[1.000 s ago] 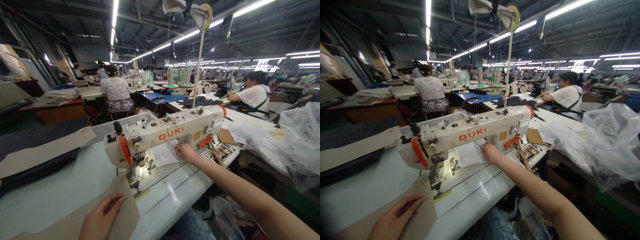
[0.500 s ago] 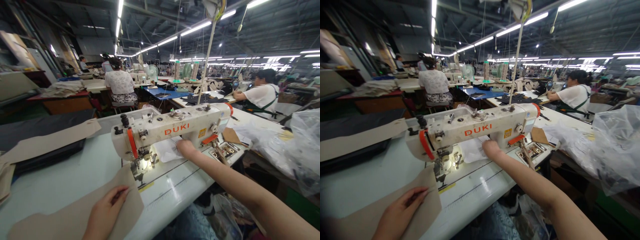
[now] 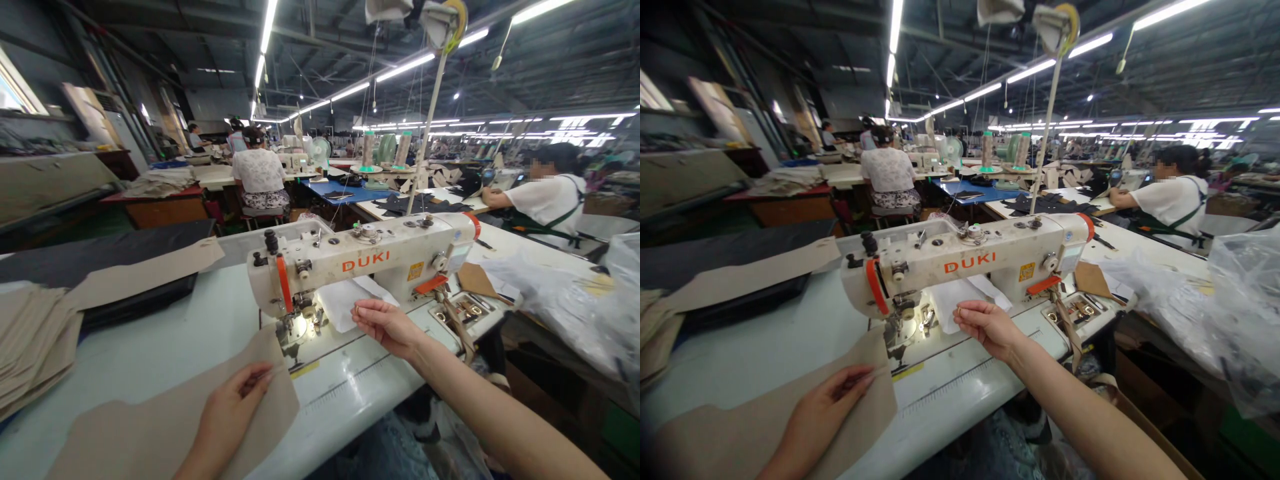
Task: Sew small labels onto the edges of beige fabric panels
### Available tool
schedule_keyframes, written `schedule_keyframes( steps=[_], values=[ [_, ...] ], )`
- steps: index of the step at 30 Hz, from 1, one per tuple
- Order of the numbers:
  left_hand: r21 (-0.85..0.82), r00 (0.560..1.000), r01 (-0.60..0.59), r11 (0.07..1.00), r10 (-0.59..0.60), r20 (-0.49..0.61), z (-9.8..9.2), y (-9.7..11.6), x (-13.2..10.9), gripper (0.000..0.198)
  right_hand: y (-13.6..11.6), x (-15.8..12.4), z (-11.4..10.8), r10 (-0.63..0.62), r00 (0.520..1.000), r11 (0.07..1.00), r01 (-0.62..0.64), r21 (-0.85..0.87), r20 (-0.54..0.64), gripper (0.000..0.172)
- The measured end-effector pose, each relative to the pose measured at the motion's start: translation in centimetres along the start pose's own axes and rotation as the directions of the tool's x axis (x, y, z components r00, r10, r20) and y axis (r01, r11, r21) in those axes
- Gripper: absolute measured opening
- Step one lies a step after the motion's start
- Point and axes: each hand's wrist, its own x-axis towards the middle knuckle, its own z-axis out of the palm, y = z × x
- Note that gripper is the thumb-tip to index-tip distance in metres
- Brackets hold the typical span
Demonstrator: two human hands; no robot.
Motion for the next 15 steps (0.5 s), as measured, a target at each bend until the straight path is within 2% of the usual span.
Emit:
schedule_keyframes(
  steps=[2,4,7,10,13,15],
  values=[
    [-0.008,1.000,-0.010,1.000,0.010,0.012,-0.1,0.2,0.0,0.038,0.4,-0.9,0.7,0.071,0.997,0.986,-0.075,0.149,0.031,0.032],
    [-0.016,0.999,-0.022,1.000,0.022,0.027,-0.2,0.4,-0.1,0.035,0.7,-1.6,1.4,0.099,0.994,0.975,-0.107,0.193,0.051,0.030],
    [-0.035,0.999,-0.024,0.999,0.025,0.028,-0.2,1.1,-0.5,0.034,1.3,-2.2,2.4,0.097,0.993,0.976,-0.109,0.189,0.069,0.029],
    [-0.105,1.000,-0.030,0.994,0.031,0.005,0.3,2.8,-2.1,0.033,2.2,-2.6,3.4,0.070,0.996,0.987,-0.078,0.139,0.058,0.028],
    [-0.135,0.986,-0.163,0.977,0.159,-0.040,1.0,5.6,-4.4,0.027,3.5,-3.2,4.7,0.018,0.999,0.995,-0.022,0.100,0.036,0.030],
    [-0.088,0.946,-0.312,0.946,0.300,-0.126,1.5,7.4,-5.6,0.022,4.5,-3.7,5.6,-0.021,0.999,0.997,0.017,0.080,0.043,0.031]
  ],
)
